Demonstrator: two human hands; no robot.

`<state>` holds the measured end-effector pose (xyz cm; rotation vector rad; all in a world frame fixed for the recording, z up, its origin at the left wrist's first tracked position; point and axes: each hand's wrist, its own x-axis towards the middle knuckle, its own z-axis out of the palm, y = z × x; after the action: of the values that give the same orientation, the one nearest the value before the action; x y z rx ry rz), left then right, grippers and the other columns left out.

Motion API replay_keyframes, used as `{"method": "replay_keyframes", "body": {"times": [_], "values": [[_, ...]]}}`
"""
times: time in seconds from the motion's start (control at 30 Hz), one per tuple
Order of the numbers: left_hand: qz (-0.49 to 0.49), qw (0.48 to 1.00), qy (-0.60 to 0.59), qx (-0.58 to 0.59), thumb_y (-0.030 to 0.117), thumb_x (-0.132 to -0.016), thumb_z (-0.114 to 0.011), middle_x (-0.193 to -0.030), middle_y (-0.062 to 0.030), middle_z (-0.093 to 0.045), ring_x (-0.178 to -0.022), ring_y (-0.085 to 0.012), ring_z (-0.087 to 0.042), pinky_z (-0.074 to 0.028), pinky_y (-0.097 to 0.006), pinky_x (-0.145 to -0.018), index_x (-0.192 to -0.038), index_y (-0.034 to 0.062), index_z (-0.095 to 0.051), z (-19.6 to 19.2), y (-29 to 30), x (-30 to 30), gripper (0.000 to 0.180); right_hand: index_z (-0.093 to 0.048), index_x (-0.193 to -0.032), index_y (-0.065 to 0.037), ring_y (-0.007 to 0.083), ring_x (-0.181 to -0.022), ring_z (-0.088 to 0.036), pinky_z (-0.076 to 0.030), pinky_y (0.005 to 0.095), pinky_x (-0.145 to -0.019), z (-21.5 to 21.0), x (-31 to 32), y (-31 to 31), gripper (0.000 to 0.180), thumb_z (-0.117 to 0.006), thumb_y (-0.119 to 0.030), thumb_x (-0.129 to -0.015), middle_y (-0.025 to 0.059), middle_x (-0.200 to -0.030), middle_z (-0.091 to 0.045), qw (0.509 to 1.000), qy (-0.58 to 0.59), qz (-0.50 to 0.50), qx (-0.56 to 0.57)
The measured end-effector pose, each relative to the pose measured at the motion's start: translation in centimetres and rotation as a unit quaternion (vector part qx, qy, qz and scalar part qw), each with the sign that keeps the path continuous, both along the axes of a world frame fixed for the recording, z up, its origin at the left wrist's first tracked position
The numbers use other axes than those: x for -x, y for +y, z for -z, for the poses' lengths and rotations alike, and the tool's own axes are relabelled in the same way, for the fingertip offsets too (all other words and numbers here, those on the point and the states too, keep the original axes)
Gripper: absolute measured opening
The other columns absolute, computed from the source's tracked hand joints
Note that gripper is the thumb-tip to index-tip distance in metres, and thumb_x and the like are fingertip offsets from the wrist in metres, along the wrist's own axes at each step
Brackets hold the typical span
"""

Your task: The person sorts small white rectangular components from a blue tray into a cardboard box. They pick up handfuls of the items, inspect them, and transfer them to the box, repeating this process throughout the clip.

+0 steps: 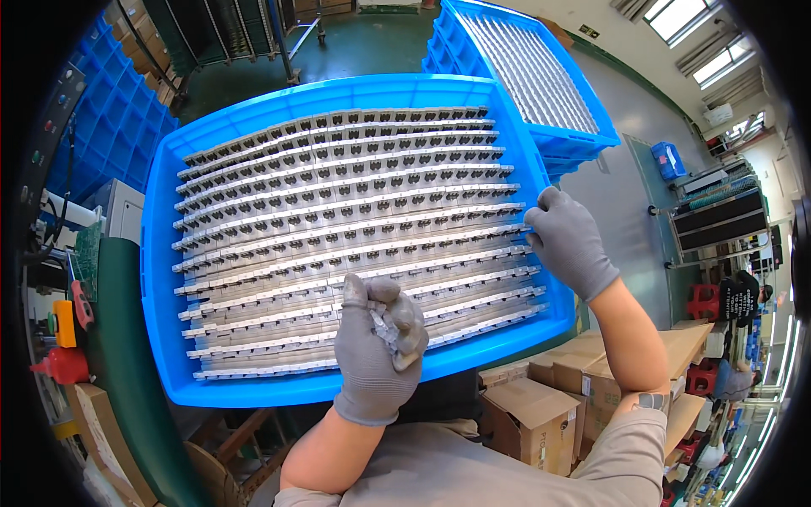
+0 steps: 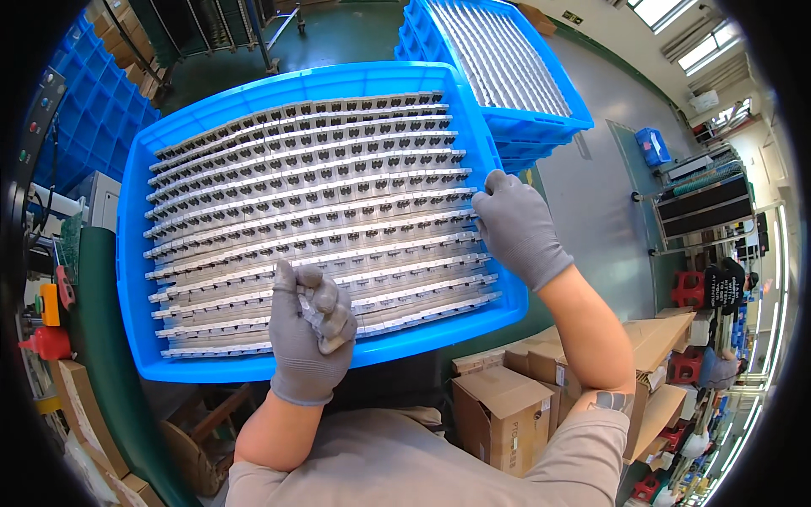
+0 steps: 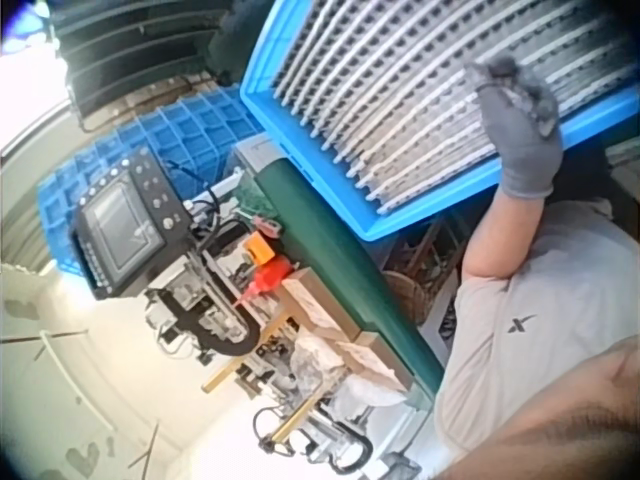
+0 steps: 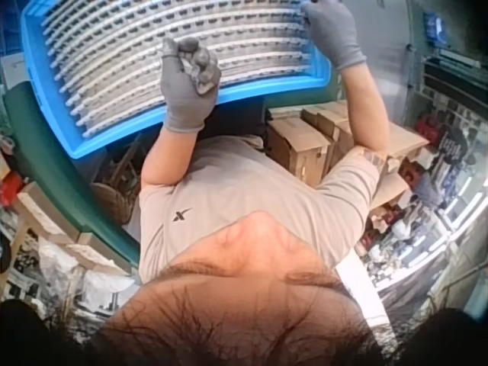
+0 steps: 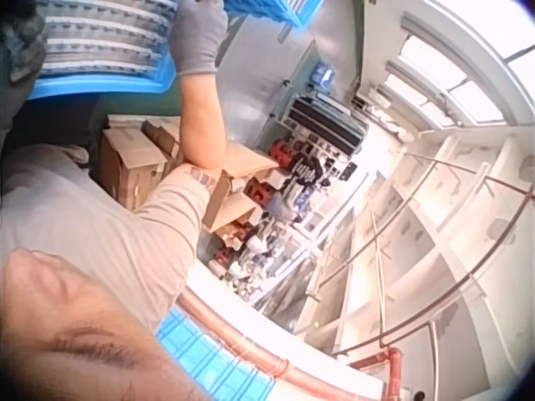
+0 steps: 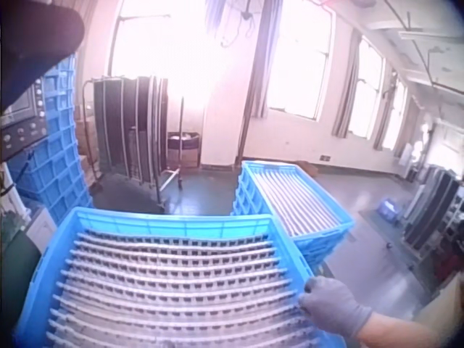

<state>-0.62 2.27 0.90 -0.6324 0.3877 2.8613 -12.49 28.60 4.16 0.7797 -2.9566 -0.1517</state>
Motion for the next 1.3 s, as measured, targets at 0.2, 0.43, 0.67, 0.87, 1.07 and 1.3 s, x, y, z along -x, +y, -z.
{"method": "replay_keyframes", "body": {"times": [0.2,0.43,0.67,0.87,1.07,1.3], "values": [[0.002,0.999,0.034,-0.004,0.052,-0.109,-0.04,-0.071,-0.0037,-0.058,-0.049,-0.0099,-0.044,-0.033,-0.022,-0.041,-0.094,0.012,-0.059,0.6,0.0,-0.1,0.046,-0.069,-0.095,-0.007,0.0354,-0.113,-0.059,-0.051,0.0476,-0.094,0.5,-1.8,1.0,0.014,-0.07,-0.009,-0.081,0.0173,-0.138,-0.054,0.999,0.028,0.005,0.018],[-0.009,0.998,0.029,-0.061,0.045,-0.111,-0.041,-0.073,-0.0007,-0.057,-0.055,-0.0098,-0.043,-0.032,-0.019,-0.038,-0.097,0.0129,-0.067,0.5,0.5,0.0,0.044,-0.074,-0.096,-0.007,0.0376,-0.125,-0.054,-0.047,0.0479,-0.102,0.2,-3.1,0.3,0.016,-0.068,-0.012,-0.082,0.0176,-0.147,-0.049,0.991,0.029,0.038,0.121],[-0.012,0.996,0.064,-0.057,0.045,-0.111,-0.039,-0.077,-0.0023,-0.061,-0.057,-0.0105,-0.045,-0.034,-0.02,-0.04,-0.098,0.012,-0.067,0.8,0.7,-0.1,0.045,-0.077,-0.108,-0.006,0.0398,-0.142,-0.04,-0.039,0.0483,-0.114,1.4,-3.4,1.1,0.029,-0.067,-0.012,-0.081,0.0179,-0.155,-0.043,0.997,0.007,0.07,0.017],[-0.014,0.997,0.064,-0.044,0.044,-0.111,-0.038,-0.077,-0.0023,-0.061,-0.057,-0.0107,-0.046,-0.034,-0.02,-0.04,-0.099,0.0115,-0.067,0.6,0.7,-0.1,0.045,-0.077,-0.113,-0.007,0.0394,-0.143,-0.038,-0.038,0.0474,-0.116,2.1,-3.7,1.1,0.033,-0.066,-0.011,-0.081,0.0174,-0.157,-0.042,0.997,0.018,0.073,0.033],[-0.014,0.993,0.093,-0.068,0.043,-0.111,-0.038,-0.08,-0.0034,-0.063,-0.059,-0.0113,-0.048,-0.036,-0.02,-0.04,-0.101,0.0106,-0.067,1.3,0.7,-0.1,0.045,-0.077,-0.113,-0.007,0.04,-0.141,-0.041,-0.039,0.0473,-0.115,2.2,-3.7,0.9,0.034,-0.067,-0.01,-0.081,0.0171,-0.155,-0.044,0.996,0.028,0.071,0.034],[-0.051,0.986,0.061,-0.147,0.046,-0.111,-0.038,-0.108,-0.0122,-0.066,-0.091,-0.0219,-0.065,-0.054,-0.026,-0.062,-0.119,0.0062,-0.063,1.8,0.9,-0.4,0.047,-0.07,-0.108,-0.008,0.0344,-0.106,-0.062,-0.052,0.044,-0.086,-1.0,-7.1,-4.0,0.028,-0.074,-0.005,-0.08,0.0139,-0.113,-0.064,0.952,0.026,-0.04,0.303]]}}
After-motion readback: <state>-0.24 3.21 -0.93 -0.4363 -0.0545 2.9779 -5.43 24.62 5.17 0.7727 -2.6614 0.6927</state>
